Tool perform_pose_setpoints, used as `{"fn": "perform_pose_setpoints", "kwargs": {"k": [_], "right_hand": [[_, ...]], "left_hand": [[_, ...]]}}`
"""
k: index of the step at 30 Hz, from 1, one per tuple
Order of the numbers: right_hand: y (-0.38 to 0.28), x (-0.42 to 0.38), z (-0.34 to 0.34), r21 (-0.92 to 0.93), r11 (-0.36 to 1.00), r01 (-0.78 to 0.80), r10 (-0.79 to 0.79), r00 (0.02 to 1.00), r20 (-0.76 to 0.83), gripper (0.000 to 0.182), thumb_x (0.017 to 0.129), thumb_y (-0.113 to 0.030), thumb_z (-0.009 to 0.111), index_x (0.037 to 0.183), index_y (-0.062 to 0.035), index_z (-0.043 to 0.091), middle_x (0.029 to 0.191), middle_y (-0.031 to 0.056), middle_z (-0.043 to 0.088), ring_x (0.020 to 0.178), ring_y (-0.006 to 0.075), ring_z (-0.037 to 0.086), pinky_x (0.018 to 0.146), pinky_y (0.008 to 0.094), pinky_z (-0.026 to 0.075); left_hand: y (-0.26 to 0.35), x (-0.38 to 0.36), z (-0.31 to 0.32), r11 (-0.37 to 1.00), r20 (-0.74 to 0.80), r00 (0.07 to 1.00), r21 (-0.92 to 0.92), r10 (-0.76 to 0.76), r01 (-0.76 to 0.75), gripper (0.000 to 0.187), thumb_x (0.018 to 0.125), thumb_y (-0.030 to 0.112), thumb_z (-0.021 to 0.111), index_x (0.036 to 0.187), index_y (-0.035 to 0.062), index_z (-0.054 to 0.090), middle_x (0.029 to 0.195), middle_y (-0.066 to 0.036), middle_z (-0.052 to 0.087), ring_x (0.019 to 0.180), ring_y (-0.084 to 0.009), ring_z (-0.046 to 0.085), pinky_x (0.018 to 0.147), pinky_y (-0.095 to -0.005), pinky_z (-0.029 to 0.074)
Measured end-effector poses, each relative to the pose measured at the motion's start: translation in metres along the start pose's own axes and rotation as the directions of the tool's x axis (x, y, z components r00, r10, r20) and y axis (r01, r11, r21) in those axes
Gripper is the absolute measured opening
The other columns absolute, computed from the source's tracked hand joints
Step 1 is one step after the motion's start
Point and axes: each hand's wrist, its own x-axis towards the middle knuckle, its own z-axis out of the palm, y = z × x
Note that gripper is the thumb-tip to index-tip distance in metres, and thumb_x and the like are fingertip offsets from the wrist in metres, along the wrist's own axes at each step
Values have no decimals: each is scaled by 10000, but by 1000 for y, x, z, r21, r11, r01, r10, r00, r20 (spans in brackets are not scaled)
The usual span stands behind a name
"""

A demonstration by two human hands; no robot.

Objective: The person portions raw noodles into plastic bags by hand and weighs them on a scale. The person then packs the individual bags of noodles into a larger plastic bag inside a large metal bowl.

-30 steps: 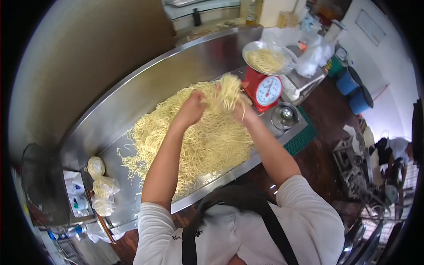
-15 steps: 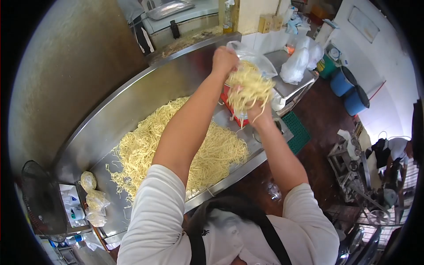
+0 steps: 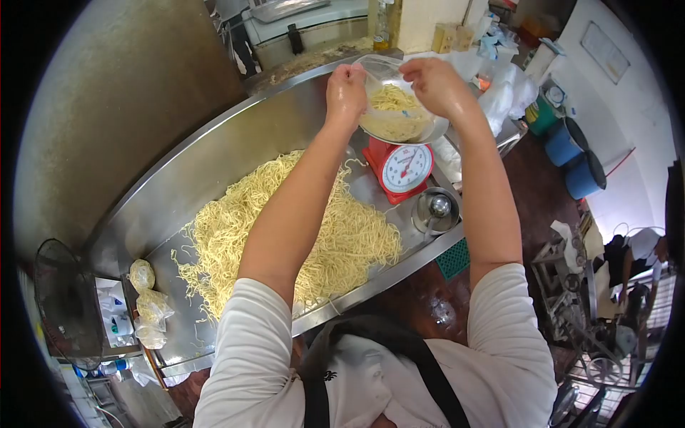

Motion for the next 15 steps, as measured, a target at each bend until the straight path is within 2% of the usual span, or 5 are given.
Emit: {"fn": "perform_pose_setpoints", "kwargs": {"k": [3,4,6,10,15], "right_hand": [[8,-12,7,-131,991,29,-80,914,-398,590,826,-164,660,1363,-7,473,1133,269,628,1016,423,616,863,455,502],[16,-16,19,-221,975,13,-137,818,-558,632,838,-225,688,1381,-5,451,1152,275,617,1030,429,609,867,460,497],[46,-19,44,-211,963,-170,56,887,-459,759,815,-394,717,1395,-6,418,1155,247,605,1004,435,623,854,466,514],[73,-26,70,-120,933,-340,298,915,-271,984,765,-595,725,1422,33,349,1173,255,600,1025,408,636,855,468,523],[70,-31,78,-46,885,-463,453,880,-143,832,804,-555,687,1354,16,436,1075,242,660,1054,379,641,857,466,527]], "left_hand": [[-15,9,-6,970,-31,998,241,46,-37,435,859,405,687,910,-20,609,852,-197,669,799,-281,655,699,-381,507],[-16,10,-9,953,-33,998,301,50,-38,465,832,423,717,934,-16,600,811,-150,642,737,-228,626,603,-354,486],[-18,10,-13,908,-28,998,417,59,-42,544,777,458,776,981,-7,582,728,-55,587,615,-122,567,411,-299,445],[-1,5,-11,953,15,995,289,-103,94,700,714,435,819,1128,-59,546,1024,-181,654,785,-244,671,496,-329,550],[-9,0,-5,985,122,990,160,-76,56,429,855,340,708,1111,15,593,924,-128,651,710,-188,637,461,-291,509]]}}
